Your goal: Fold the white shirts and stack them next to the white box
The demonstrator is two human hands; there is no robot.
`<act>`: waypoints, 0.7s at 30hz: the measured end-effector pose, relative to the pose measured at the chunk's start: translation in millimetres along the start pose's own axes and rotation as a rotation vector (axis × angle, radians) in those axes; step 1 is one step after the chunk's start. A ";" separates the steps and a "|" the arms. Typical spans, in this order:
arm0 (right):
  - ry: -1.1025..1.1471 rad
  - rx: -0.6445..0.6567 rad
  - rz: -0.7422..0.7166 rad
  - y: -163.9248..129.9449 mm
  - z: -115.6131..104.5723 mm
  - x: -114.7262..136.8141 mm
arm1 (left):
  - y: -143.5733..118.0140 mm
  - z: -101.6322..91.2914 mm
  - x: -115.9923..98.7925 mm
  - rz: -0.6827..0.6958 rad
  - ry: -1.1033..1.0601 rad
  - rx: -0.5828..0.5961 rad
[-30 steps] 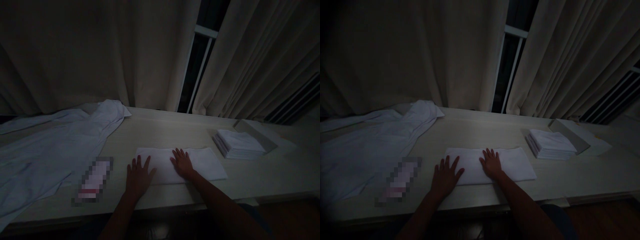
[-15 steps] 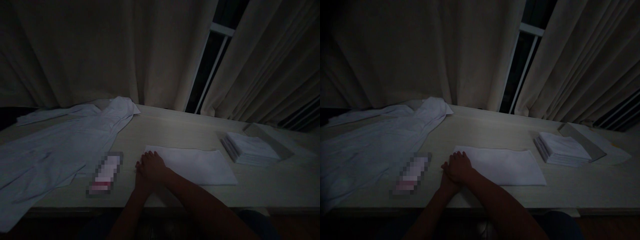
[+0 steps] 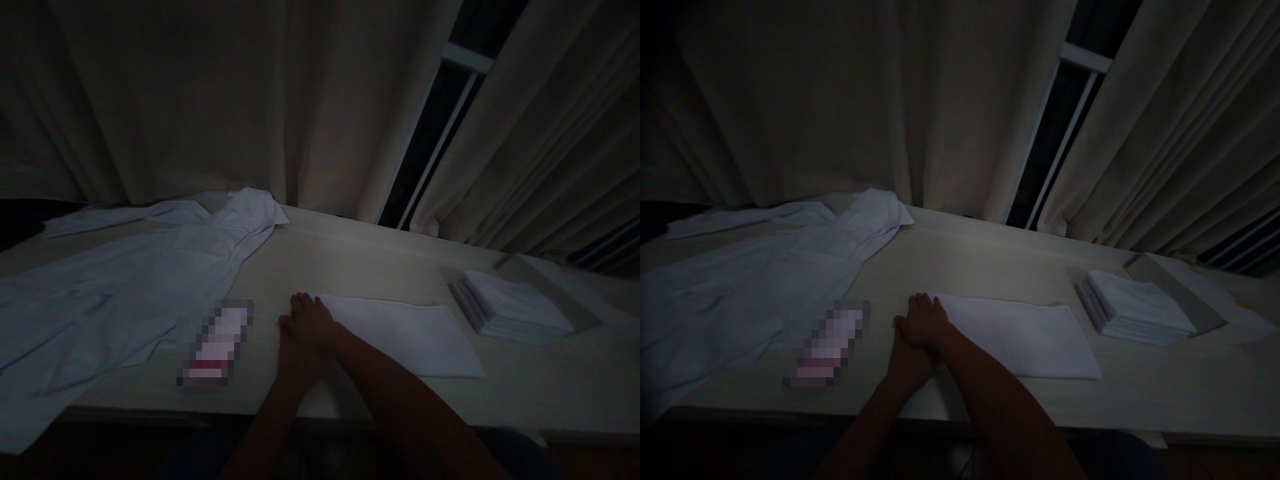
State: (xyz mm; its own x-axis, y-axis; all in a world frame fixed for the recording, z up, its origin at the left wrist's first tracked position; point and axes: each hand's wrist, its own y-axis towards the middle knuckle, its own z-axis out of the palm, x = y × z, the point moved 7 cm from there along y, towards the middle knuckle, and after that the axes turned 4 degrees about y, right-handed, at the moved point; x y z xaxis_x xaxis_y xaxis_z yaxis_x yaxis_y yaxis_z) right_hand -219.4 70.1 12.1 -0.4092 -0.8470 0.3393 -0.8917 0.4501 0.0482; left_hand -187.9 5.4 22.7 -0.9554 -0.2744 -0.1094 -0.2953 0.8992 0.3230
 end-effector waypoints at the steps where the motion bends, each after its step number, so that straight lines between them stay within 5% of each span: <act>1: 0.005 -0.002 0.002 0.0 -0.1 -0.3 | -0.3 0.6 -0.3 0.006 0.003 0.000; 7: 0.046 0.016 -0.010 -3.0 -7.0 -0.9 | -3.4 8.9 0.9 0.002 0.062 0.023; 13: -0.052 -0.129 0.045 -28.1 -27.5 -26.8 | -5.7 23.0 5.9 -0.074 0.117 0.058; 21: -0.135 -0.130 0.142 -21.5 -38.2 -57.3 | -0.2 6.1 -7.7 -0.056 0.106 -0.027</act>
State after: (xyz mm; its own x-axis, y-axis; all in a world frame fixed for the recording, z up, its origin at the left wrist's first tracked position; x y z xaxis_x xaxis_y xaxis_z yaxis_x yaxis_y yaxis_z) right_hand -169.4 119.8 27.5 -0.5586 -0.7990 0.2225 -0.7945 0.5925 0.1330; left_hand -180.4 9.4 17.8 -0.9327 -0.3595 -0.0283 -0.3466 0.8723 0.3450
